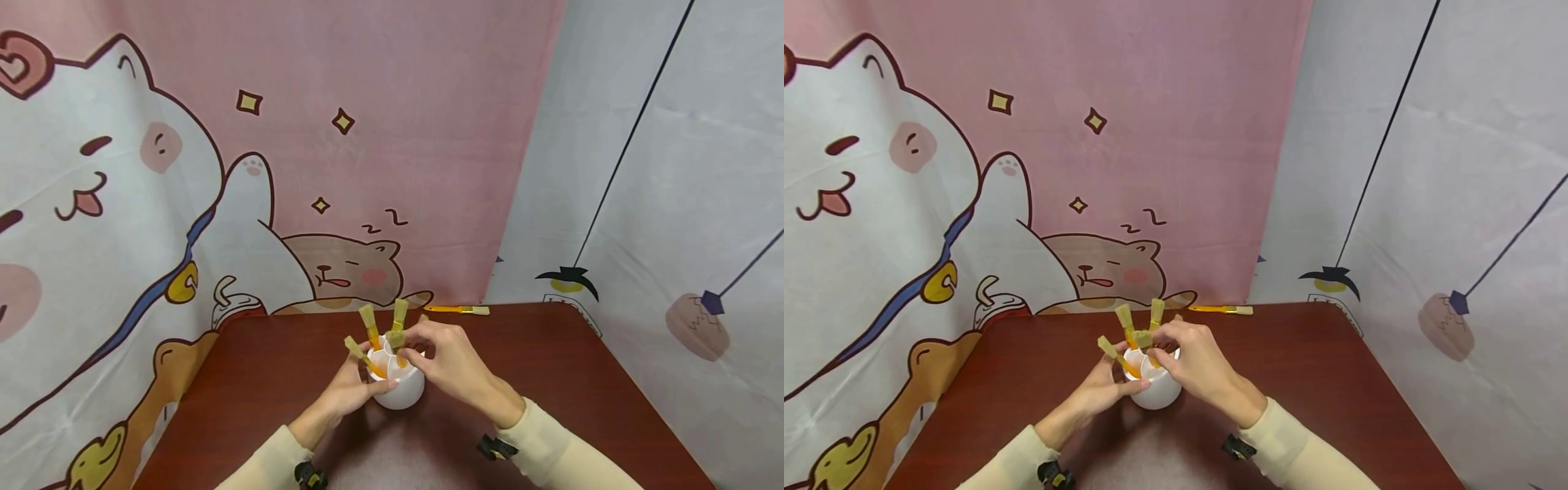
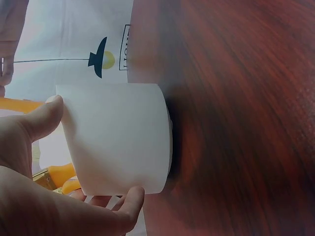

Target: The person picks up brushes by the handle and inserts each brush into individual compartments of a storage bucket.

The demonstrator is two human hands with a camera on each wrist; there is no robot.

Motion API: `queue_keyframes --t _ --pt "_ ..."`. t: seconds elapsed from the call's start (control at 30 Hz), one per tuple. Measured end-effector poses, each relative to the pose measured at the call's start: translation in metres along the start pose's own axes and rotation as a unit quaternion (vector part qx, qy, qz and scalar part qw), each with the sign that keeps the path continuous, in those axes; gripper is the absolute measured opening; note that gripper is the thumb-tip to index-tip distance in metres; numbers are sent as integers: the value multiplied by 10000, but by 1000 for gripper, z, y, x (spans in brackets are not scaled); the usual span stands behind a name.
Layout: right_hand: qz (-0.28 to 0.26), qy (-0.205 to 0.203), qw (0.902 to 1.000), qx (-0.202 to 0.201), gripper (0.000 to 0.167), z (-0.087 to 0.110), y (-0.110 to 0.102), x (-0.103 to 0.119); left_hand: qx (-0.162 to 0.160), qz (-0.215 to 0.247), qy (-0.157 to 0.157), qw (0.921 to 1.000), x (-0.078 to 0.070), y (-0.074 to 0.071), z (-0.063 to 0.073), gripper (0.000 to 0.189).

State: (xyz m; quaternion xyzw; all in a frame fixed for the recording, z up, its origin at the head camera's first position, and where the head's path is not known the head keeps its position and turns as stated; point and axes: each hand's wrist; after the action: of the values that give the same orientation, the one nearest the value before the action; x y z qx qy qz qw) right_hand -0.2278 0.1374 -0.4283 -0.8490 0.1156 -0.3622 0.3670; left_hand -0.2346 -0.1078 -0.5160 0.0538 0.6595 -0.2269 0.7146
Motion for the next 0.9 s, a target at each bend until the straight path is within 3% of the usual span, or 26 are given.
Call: queue_keyframes --t 0.1,0.13,0.23,0.33,0.37,0.5,0.9 --pt "28 -85 10000 38 23 1 3 -3 86 -72 177 9998 6 -3 -2 108" --pt "36 -121 9999 51 23 1 4 -4 161 -68 416 9990 17 -6 -7 107" --pt "91 -236 9997 72 21 2 7 -8 200 -149 556 9981 20 -7 -8 112" --pt "194 -329 9993 52 20 3 10 -12 169 -75 428 9989 18 -6 -7 109" --pt "232 -360 9991 41 21 3 11 -13 101 -61 182 9998 6 -2 -2 109" --pt "384 -455 9982 11 21 5 16 -18 5 28 49 10000 0 1 -1 103" --pt "412 -627 9969 215 18 9 29 -31 34 37 227 9997 -1 0 0 100"
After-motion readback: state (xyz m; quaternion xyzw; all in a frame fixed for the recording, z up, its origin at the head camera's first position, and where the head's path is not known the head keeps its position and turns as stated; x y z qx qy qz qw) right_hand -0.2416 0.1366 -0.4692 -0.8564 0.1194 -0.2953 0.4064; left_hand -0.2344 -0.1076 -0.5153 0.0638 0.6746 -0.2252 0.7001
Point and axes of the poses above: each hand's wrist, its own z-axis away from the middle knuckle, its own y-axis out of the palm, x = y × z, and after that the axes turned 9 degrees about x, right-handed
